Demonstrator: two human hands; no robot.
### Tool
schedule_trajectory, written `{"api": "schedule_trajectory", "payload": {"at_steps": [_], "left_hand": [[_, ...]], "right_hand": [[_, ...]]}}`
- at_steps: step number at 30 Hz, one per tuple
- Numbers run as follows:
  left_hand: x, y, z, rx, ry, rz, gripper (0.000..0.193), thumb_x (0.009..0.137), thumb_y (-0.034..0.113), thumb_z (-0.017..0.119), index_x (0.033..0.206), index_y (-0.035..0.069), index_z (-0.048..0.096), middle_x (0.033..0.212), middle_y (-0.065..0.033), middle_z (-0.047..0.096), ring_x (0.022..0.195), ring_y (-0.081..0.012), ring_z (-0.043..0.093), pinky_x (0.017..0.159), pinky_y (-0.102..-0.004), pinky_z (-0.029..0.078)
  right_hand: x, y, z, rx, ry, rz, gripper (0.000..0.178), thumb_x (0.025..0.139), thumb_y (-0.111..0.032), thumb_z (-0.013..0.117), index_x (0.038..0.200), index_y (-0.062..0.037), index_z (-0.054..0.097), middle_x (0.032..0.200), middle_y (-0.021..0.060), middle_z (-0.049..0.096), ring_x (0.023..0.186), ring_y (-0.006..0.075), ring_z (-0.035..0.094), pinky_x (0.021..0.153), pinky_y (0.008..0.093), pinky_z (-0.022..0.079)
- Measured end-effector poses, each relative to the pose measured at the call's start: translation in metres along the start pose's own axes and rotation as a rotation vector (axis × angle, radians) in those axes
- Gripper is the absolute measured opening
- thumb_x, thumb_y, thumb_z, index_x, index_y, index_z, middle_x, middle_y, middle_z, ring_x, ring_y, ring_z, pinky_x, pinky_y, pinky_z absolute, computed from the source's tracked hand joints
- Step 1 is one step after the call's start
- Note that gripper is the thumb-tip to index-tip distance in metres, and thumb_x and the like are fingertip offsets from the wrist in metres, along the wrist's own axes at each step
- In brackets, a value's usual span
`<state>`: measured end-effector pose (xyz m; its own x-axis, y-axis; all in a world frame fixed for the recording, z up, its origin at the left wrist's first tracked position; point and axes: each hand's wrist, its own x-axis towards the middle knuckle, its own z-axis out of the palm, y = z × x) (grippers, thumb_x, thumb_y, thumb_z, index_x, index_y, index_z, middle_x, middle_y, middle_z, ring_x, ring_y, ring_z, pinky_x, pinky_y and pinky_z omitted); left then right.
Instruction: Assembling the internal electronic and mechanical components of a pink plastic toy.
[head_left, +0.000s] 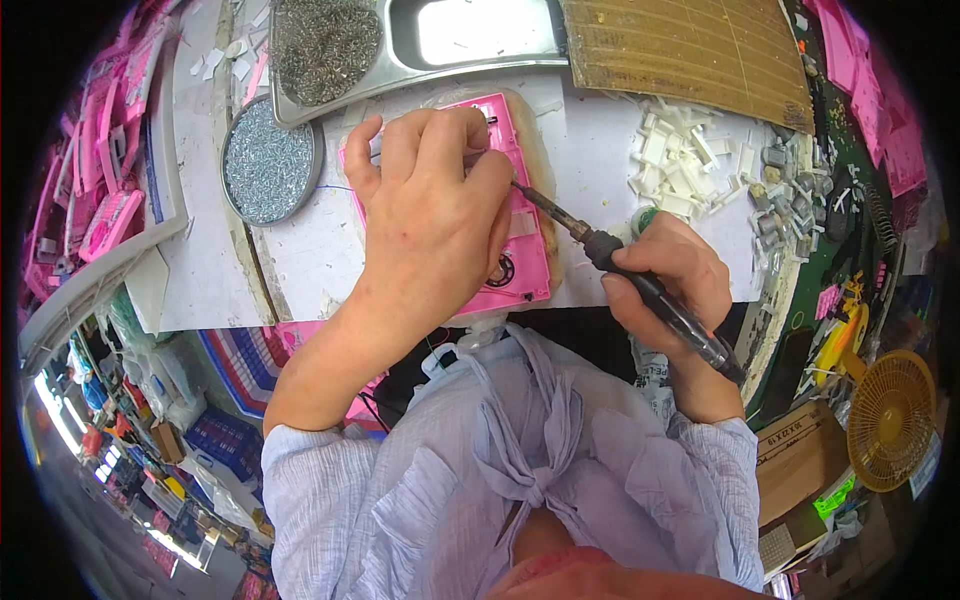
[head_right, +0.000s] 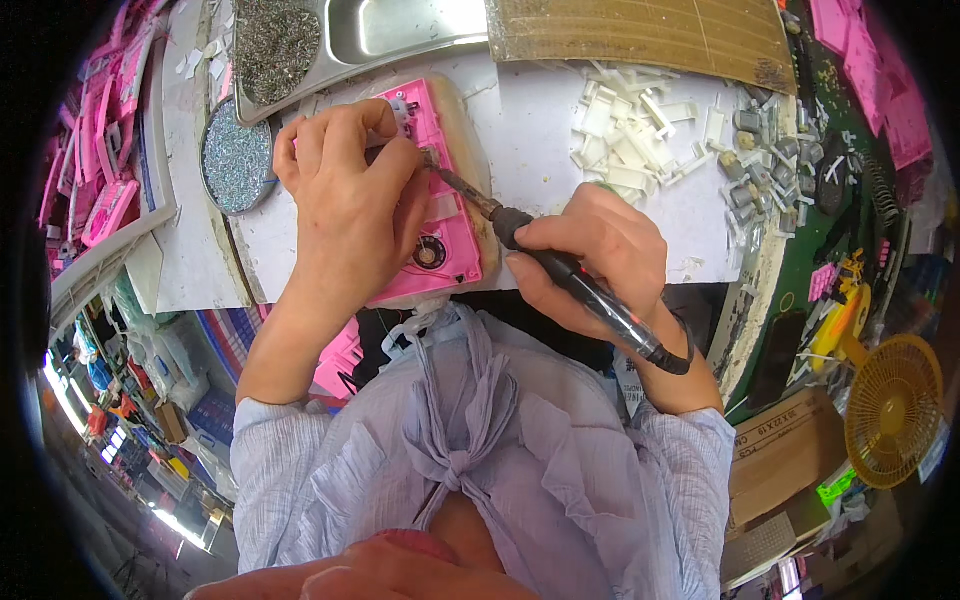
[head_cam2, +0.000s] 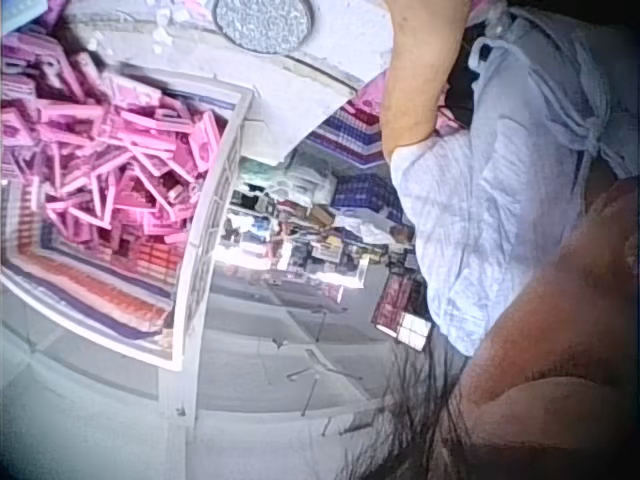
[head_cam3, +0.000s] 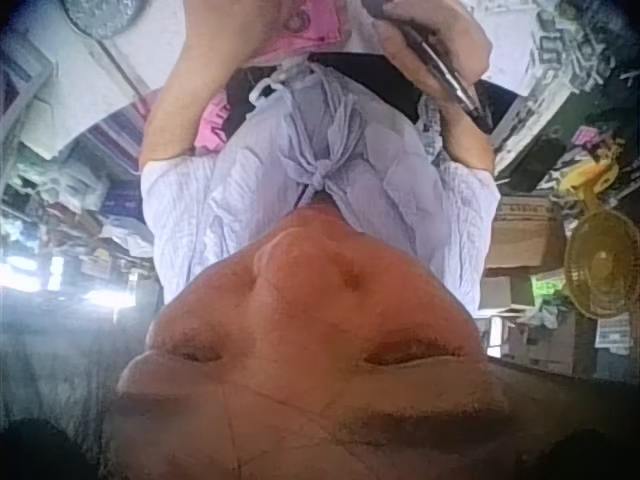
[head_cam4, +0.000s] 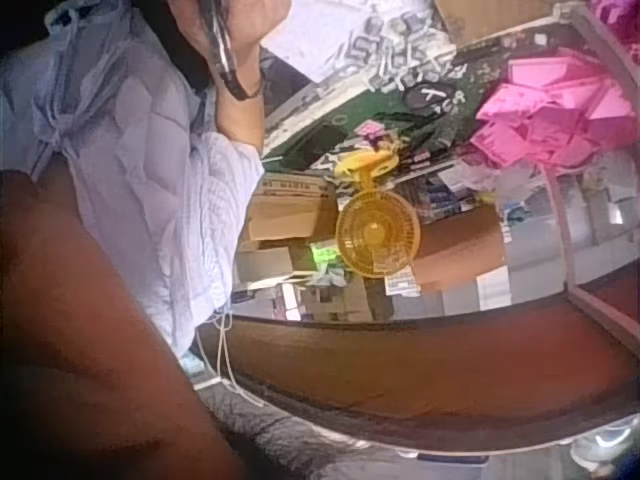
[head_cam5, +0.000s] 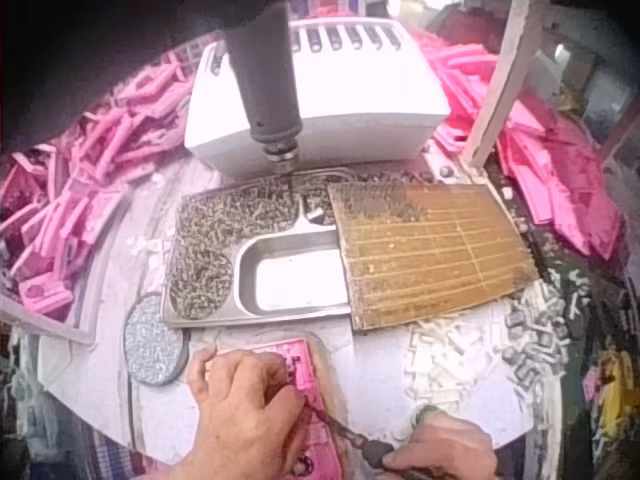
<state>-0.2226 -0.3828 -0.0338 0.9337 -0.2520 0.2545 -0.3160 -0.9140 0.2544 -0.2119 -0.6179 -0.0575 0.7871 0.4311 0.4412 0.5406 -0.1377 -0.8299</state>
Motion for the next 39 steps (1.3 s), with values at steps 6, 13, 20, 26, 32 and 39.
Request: {"api": "schedule_trajectory", "payload": {"at_steps": [6,13,20,26,32,39], "left_hand": [[0.001,0.001,-0.002,0.040,-0.026,0.006,0.015,0.075,0.012,0.075,0.087,0.010,0.066,0.110,-0.0063,0.055,0.108,-0.0286,0.050,0.102,-0.0519,0.029],[0.002,0.003,-0.004,0.086,-0.053,0.001,0.013,0.078,0.014,0.074,0.087,0.011,0.065,0.111,-0.0059,0.056,0.110,-0.0277,0.051,0.104,-0.0526,0.028],[0.006,0.009,-0.009,0.142,-0.112,-0.010,0.013,0.078,0.013,0.074,0.088,0.010,0.066,0.111,-0.0064,0.056,0.109,-0.0271,0.052,0.105,-0.0516,0.028],[0.007,0.009,-0.012,0.184,-0.110,-0.001,0.014,0.078,0.013,0.073,0.089,0.010,0.066,0.111,-0.0069,0.056,0.109,-0.0274,0.053,0.106,-0.0517,0.028],[0.008,0.010,-0.012,0.242,-0.130,0.021,0.015,0.078,0.014,0.073,0.089,0.010,0.065,0.111,-0.0068,0.057,0.110,-0.0279,0.053,0.106,-0.0522,0.028],[0.006,0.010,-0.009,0.245,-0.081,0.032,0.009,0.077,0.014,0.063,0.085,0.008,0.064,0.107,-0.0052,0.058,0.111,-0.0241,0.053,0.110,-0.0560,0.023]], "right_hand": [[0.002,0.000,-0.002,-0.062,-0.017,-0.056,0.032,0.071,0.001,0.082,0.098,-0.0037,0.066,0.064,0.0041,0.052,0.052,0.0198,0.049,0.048,0.0311,0.035],[0.003,-0.001,-0.010,-0.062,0.013,-0.056,0.029,0.072,0.000,0.082,0.096,-0.0018,0.066,0.063,0.0050,0.053,0.053,0.0204,0.049,0.048,0.0315,0.035],[0.001,-0.002,-0.016,-0.080,0.028,-0.054,0.028,0.074,0.000,0.082,0.097,-0.0017,0.066,0.064,0.0048,0.054,0.053,0.0202,0.049,0.048,0.0312,0.035],[-0.002,0.000,-0.022,-0.069,0.031,-0.036,0.029,0.074,-0.001,0.082,0.098,-0.0024,0.066,0.065,0.0050,0.054,0.053,0.0199,0.049,0.048,0.0309,0.035],[-0.004,0.001,-0.024,-0.059,0.044,-0.021,0.029,0.074,-0.001,0.082,0.098,-0.0024,0.066,0.066,0.0055,0.056,0.053,0.0201,0.050,0.048,0.0310,0.036],[-0.006,0.001,-0.026,-0.066,0.047,-0.008,0.030,0.073,-0.002,0.082,0.099,-0.0029,0.067,0.065,0.0053,0.056,0.054,0.0203,0.051,0.049,0.0309,0.037]]}}
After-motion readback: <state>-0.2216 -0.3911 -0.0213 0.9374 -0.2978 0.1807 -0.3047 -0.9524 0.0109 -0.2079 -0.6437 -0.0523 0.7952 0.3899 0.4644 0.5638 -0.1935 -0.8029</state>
